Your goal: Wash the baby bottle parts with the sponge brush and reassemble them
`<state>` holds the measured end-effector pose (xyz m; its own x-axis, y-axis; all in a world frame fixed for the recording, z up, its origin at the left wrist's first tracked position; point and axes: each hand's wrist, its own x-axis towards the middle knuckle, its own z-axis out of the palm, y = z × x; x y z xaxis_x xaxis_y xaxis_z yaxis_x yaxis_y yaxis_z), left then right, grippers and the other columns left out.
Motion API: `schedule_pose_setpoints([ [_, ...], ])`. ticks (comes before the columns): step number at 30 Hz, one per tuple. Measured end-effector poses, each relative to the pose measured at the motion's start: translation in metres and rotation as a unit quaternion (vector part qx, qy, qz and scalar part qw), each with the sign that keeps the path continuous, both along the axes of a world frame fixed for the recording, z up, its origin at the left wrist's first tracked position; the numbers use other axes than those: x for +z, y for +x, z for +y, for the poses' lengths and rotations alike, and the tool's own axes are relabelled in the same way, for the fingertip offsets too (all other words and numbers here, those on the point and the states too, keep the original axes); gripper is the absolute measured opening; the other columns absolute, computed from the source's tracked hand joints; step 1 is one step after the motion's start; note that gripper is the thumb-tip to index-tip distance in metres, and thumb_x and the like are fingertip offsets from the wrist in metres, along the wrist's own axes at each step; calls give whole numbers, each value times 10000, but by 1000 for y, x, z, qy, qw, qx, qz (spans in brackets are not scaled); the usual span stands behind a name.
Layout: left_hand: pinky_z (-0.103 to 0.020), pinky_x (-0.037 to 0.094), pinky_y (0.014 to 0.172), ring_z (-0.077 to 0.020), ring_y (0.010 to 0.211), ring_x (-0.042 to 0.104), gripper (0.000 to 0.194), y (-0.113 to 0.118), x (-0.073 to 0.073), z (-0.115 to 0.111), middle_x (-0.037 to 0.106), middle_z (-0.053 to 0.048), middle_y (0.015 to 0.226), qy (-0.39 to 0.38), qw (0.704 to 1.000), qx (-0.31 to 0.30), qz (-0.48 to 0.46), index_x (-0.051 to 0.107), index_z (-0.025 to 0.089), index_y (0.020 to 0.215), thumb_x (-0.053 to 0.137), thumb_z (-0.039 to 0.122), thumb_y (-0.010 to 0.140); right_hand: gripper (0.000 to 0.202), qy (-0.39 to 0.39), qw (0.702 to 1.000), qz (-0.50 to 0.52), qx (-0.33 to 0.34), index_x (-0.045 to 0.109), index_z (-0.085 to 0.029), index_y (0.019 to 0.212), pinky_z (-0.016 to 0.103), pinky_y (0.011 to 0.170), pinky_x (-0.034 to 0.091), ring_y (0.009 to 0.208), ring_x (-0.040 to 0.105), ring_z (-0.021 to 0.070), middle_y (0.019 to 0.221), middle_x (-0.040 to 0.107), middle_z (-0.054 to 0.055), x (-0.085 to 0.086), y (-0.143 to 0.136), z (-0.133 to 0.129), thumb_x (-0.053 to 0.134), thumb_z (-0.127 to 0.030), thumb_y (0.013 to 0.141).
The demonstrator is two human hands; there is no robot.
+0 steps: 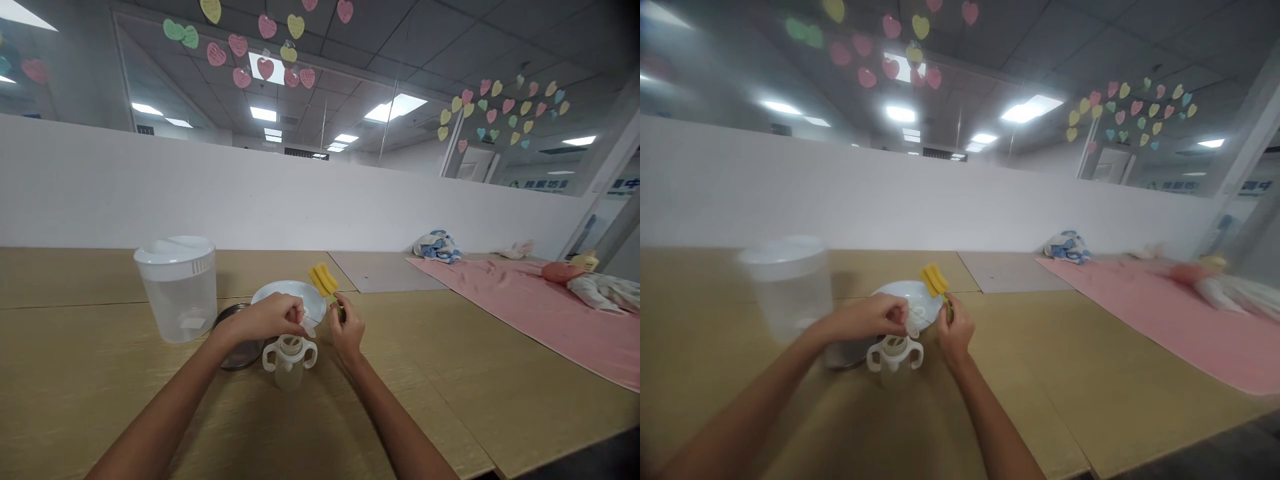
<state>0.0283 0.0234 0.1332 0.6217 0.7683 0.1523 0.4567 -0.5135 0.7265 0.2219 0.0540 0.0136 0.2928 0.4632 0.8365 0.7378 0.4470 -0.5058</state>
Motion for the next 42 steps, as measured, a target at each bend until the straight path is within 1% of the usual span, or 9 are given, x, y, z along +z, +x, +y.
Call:
schedule_pose_setpoints([
  [3,-203,290,422,-132,478,502,74,-5,3,1,604,47,542,39,999,25,4,565,225,530,632,211,559,322,-9,1000,5,6,629,-143,1015,271,683,476,705,616,162,871,683,70,-1,0,0,412,-231,794],
  [7,-225,369,525,-176,619,592,68,-11,-1,13,672,6,672,97,993,53,27,627,229,667,564,209,654,372,-23,999,30,9,590,-130,1071,273,652,479,688,613,164,864,678,69,-3,0,3,402,-200,757],
  [12,-299,406,751,-229,866,601,212,-2,-29,45,683,-74,923,206,958,170,109,652,201,884,468,190,778,440,-15,1000,24,-2,533,-123,1155,307,714,485,830,616,191,986,658,104,-6,0,9,384,-158,742],
  [15,-316,383,858,-231,969,585,251,13,-50,70,671,-111,1010,209,954,189,106,652,171,946,446,170,802,466,-17,1000,-11,-1,503,-133,1201,323,763,483,910,602,194,1085,628,111,-9,1,13,370,-133,755],
  [23,-477,323,857,-349,946,561,52,44,-80,118,666,-158,777,164,939,274,131,620,144,574,666,156,596,397,-12,999,-42,19,532,-135,1150,346,810,479,962,585,196,1056,628,117,-12,5,20,339,-116,804],
  [28,-422,359,871,-274,1009,553,144,33,-71,104,608,-143,1046,182,942,273,66,616,174,851,492,217,793,391,-7,998,-37,42,561,-138,1125,342,804,489,946,596,194,1018,643,110,-6,5,17,343,-104,803],
  [31,-319,429,825,-198,948,598,178,19,-57,87,634,-92,1003,180,956,232,19,548,185,938,409,262,858,401,0,996,-61,71,605,-151,1081,329,802,499,921,612,188,995,660,95,-4,2,13,352,-82,778],
  [38,-285,504,680,-175,748,658,432,3,-30,70,671,-31,842,100,954,190,-207,466,198,1030,666,286,658,399,86,987,-121,55,667,-183,1009,288,773,528,863,645,166,936,694,71,-1,2,7,390,-54,751],
  [42,-287,485,674,-183,738,639,390,2,-25,66,676,-37,799,117,954,187,-203,565,170,958,665,394,655,401,157,974,-156,37,674,-188,982,265,691,539,775,656,155,867,703,64,0,6,5,411,-28,725],
])
